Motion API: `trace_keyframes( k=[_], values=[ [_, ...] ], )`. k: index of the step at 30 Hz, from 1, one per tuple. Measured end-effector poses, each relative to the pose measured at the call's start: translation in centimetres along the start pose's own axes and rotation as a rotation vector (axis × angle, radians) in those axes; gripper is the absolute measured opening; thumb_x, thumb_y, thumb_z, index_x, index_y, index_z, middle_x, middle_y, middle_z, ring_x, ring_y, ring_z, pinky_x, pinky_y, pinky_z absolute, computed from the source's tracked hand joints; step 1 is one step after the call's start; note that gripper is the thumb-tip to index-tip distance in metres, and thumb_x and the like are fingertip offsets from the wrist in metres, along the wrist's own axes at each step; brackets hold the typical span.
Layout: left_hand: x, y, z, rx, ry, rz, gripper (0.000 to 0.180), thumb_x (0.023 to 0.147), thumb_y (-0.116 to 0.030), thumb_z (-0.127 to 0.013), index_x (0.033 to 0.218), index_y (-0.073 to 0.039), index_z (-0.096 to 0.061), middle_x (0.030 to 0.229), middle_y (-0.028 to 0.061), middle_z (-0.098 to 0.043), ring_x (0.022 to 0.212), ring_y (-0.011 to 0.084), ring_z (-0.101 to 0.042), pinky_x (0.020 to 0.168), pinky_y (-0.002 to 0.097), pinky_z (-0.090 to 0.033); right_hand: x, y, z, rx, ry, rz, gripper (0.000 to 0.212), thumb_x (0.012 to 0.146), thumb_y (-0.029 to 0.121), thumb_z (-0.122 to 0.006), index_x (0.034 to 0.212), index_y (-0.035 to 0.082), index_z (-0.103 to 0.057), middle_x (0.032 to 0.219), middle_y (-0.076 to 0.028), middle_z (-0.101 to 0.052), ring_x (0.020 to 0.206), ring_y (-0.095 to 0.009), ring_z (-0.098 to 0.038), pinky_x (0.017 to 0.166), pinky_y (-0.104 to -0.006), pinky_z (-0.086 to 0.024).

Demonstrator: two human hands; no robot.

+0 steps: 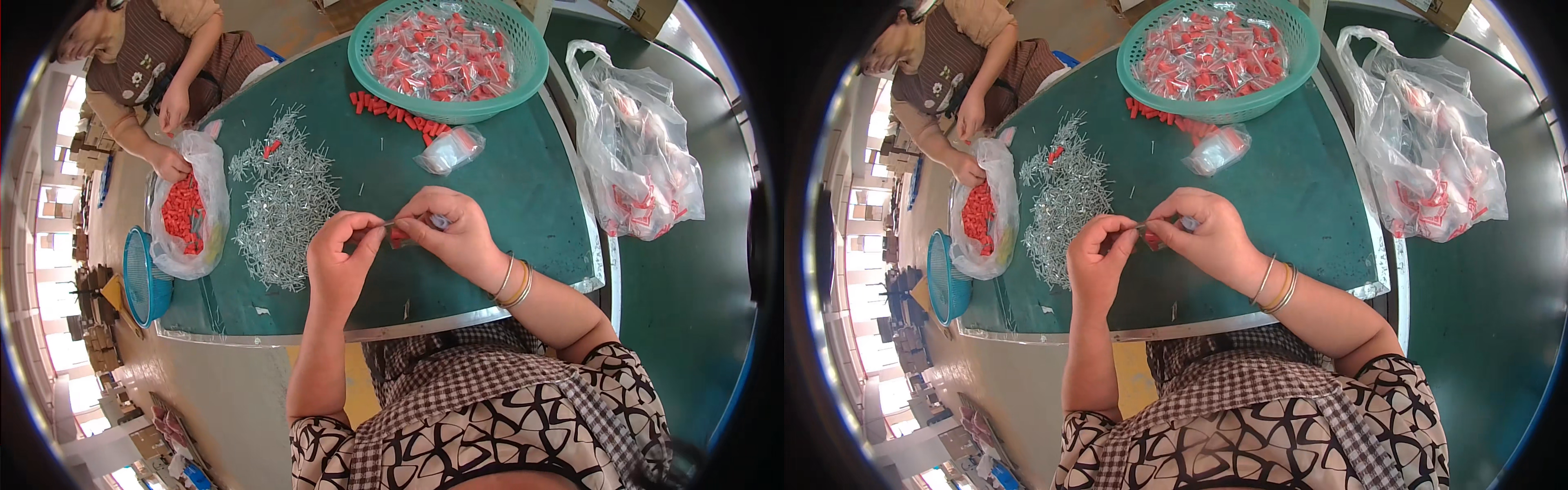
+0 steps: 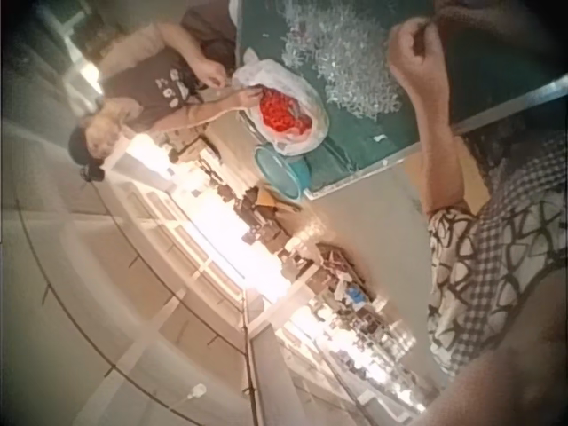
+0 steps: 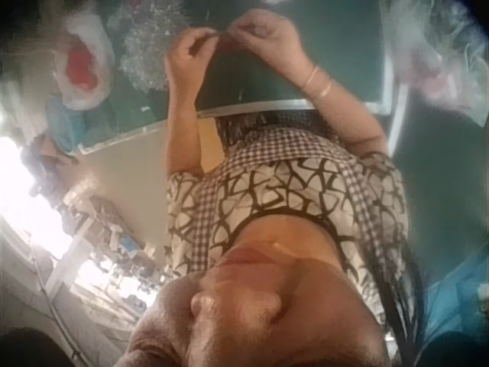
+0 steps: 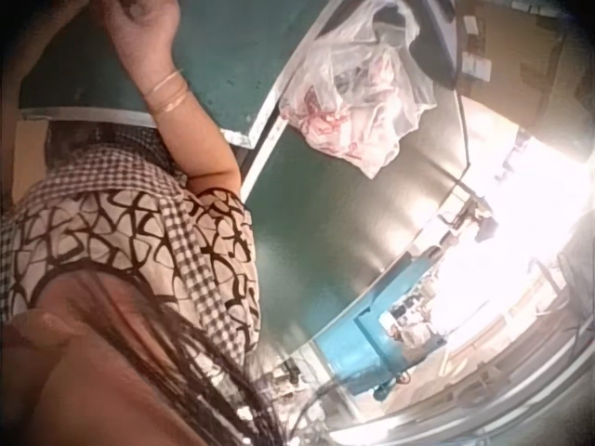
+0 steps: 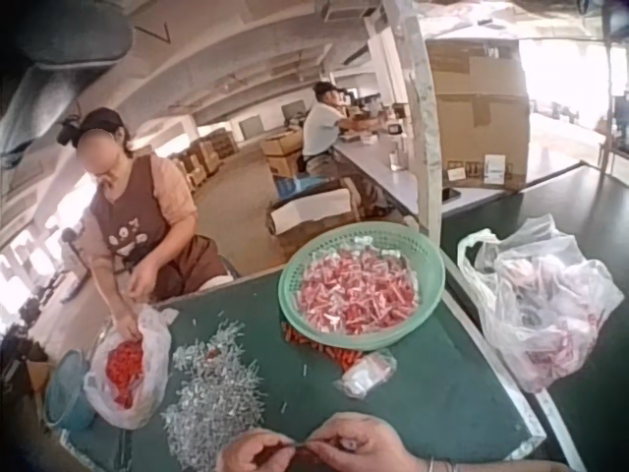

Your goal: The person places small metal components and red caps into small plastic bags by hand.

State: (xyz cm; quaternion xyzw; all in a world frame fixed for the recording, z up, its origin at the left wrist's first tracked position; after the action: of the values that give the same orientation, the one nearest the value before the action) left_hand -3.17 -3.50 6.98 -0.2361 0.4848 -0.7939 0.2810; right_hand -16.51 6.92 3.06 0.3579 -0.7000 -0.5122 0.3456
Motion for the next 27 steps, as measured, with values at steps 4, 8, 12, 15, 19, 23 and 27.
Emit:
trace_keyframes(
  k=[4, 8, 12, 15, 19, 23, 27],
  values=[
    [-0.4, 0.5, -0.2, -0.023, 0.009, 0.009, 0.008, 0.084, 0.005, -0.066, 0.091, 0.001, -0.067, 0.087, 0.0035, -0.065, 0.073, 0.0101, -0.062, 0.068, 0.0229, -0.05, -0.4, 0.3, 0.1, -0.116, 0.013, -0.006, 0.006, 0.084, 0.007, -0.073, 0.087, 0.002, -0.071, 0.083, -0.004, -0.064, 0.069, -0.01, -0.061, 0.061, -0.0247, -0.049],
    [-0.6, -0.2, -0.5, -0.015, 0.022, -0.027, 0.007, 0.084, 0.004, -0.066, 0.091, 0.001, -0.066, 0.086, 0.0032, -0.065, 0.073, 0.0094, -0.061, 0.068, 0.0223, -0.049, -0.5, 0.4, 0.1, -0.233, 0.008, 0.037, 0.005, 0.083, 0.007, -0.073, 0.086, 0.004, -0.071, 0.082, -0.003, -0.064, 0.067, -0.01, -0.056, 0.06, -0.0255, -0.047],
    [-0.8, 0.4, -0.5, -0.115, 0.035, 0.063, 0.005, 0.085, 0.004, -0.066, 0.09, 0.001, -0.066, 0.084, 0.0023, -0.064, 0.072, 0.0078, -0.061, 0.067, 0.0214, -0.049, -0.5, -0.1, 0.1, -0.191, 0.0, -0.003, 0.006, 0.083, 0.007, -0.073, 0.086, 0.003, -0.071, 0.083, -0.003, -0.063, 0.067, -0.01, -0.056, 0.06, -0.0254, -0.047],
    [-0.7, 0.5, -0.6, -0.158, 0.037, 0.075, 0.005, 0.085, 0.004, -0.066, 0.089, 0.001, -0.065, 0.084, 0.0019, -0.064, 0.073, 0.0074, -0.061, 0.067, 0.0212, -0.048, -0.5, -0.8, 0.1, -0.057, 0.027, -0.052, 0.005, 0.085, 0.006, -0.072, 0.086, 0.001, -0.07, 0.085, -0.004, -0.063, 0.071, -0.009, -0.061, 0.063, -0.0248, -0.049],
    [-0.5, 0.6, -0.7, -0.143, 0.043, 0.037, 0.005, 0.085, 0.005, -0.066, 0.089, 0.002, -0.064, 0.083, 0.0019, -0.063, 0.073, 0.0077, -0.061, 0.066, 0.0208, -0.048, -0.4, -0.9, -0.2, 0.163, 0.048, -0.133, 0.005, 0.087, 0.004, -0.07, 0.086, -0.001, -0.069, 0.086, -0.005, -0.063, 0.076, -0.011, -0.066, 0.067, -0.0247, -0.053],
    [-0.2, 0.7, -0.4, -0.091, 0.006, -0.031, 0.004, 0.086, 0.005, -0.065, 0.088, 0.002, -0.064, 0.081, 0.0015, -0.062, 0.07, 0.0071, -0.058, 0.064, 0.0201, -0.047, 0.0, -0.5, 0.0, 0.095, 0.048, -0.092, 0.006, 0.088, 0.005, -0.069, 0.087, -0.001, -0.068, 0.086, -0.006, -0.063, 0.078, -0.012, -0.067, 0.069, -0.0251, -0.054],
    [0.1, 1.4, 0.1, -0.121, -0.033, 0.038, 0.005, 0.086, 0.005, -0.065, 0.087, 0.0, -0.064, 0.079, -0.0003, -0.06, 0.067, 0.0051, -0.054, 0.061, 0.0194, -0.044, 0.4, 0.5, 0.5, -0.191, 0.042, -0.046, 0.002, 0.087, -0.001, -0.068, 0.086, -0.001, -0.067, 0.085, -0.002, -0.059, 0.074, -0.009, -0.059, 0.066, -0.0231, -0.047]
  ],
)
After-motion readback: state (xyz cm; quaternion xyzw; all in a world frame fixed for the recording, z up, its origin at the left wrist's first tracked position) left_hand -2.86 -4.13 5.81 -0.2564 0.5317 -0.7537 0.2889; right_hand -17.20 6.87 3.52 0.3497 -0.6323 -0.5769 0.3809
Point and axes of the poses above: each hand's wrist, its own x-axis towards the middle knuckle, its own z-axis out of the back of the hand, y = z × x, the point moved 3 cm from there along x, towards the middle knuckle
